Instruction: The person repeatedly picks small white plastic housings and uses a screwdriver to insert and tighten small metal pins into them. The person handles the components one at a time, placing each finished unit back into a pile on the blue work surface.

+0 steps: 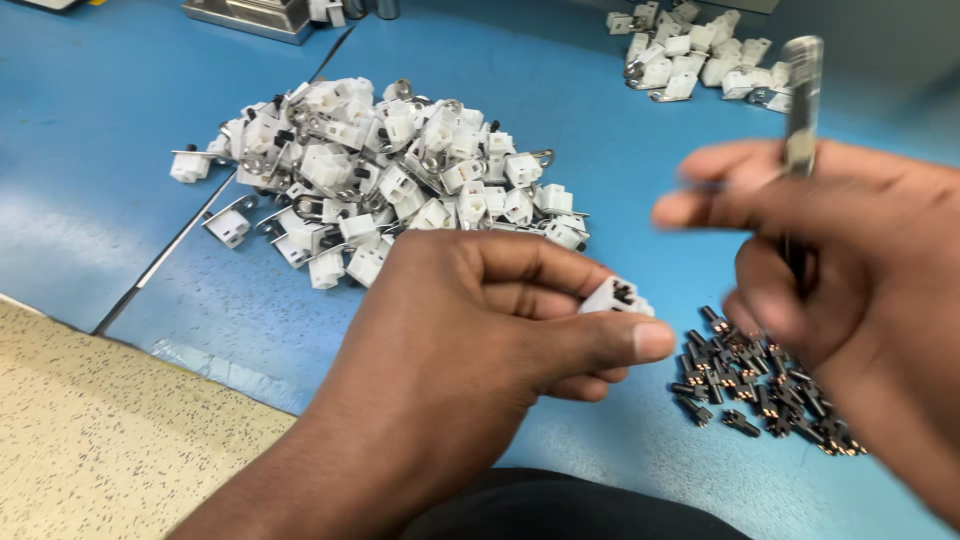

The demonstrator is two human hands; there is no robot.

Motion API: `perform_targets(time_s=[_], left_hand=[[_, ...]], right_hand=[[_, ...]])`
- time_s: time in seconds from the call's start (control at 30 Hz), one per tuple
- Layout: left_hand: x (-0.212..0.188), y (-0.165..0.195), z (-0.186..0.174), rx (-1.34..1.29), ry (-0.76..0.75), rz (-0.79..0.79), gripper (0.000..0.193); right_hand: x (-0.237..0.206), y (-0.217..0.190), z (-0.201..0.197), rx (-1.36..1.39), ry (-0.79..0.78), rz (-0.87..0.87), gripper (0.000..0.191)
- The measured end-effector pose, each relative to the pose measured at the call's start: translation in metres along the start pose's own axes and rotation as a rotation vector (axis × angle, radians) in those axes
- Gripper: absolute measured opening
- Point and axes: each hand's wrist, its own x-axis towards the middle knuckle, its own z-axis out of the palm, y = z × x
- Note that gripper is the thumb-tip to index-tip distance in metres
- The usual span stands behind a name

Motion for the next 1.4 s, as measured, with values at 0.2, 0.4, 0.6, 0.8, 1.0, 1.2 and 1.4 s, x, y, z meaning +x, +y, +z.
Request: perform_targets(time_s=[0.2, 0.4, 0.6, 0.8, 1.0, 1.2, 1.4], left_hand=[[0.000, 0.005, 0.001, 0.022, 0.004, 0.043, 0.040], [-0.002, 0.014, 0.002, 0.057, 0.005, 0.035, 0.033], [0.002, 0.021, 0.007, 0.161, 0.007, 0.022, 0.022], [0.013, 0.013, -0.001, 0.405, -0.015, -0.032, 0.032], [0.040, 0.030, -0.042, 0.731, 0.280, -0.020, 0.037], [0.067, 0.047, -0.113, 0.924, 0.690, 0.257, 0.034], [0.069, 0.038, -0.102, 1.005, 0.761, 0.410, 0.034]], right_hand=[[0.016, 0.012, -0.024, 0.240, -0.179, -0.272, 0.021], [-0.008, -0.007, 0.018, 0.027, -0.177, -0.434, 0.016], [-0.024, -0.021, 0.044, -0.263, -0.097, -0.602, 0.014], [-0.005, 0.005, 0.026, -0.022, -0.195, -0.352, 0.015], [0.124, 0.035, -0.017, -0.191, 0.040, -0.173, 0.013], [0.278, 0.100, -0.050, -1.178, 0.241, -0.394, 0.054], [0.237, 0.082, -0.041, -0.747, 0.198, -0.254, 0.042]])
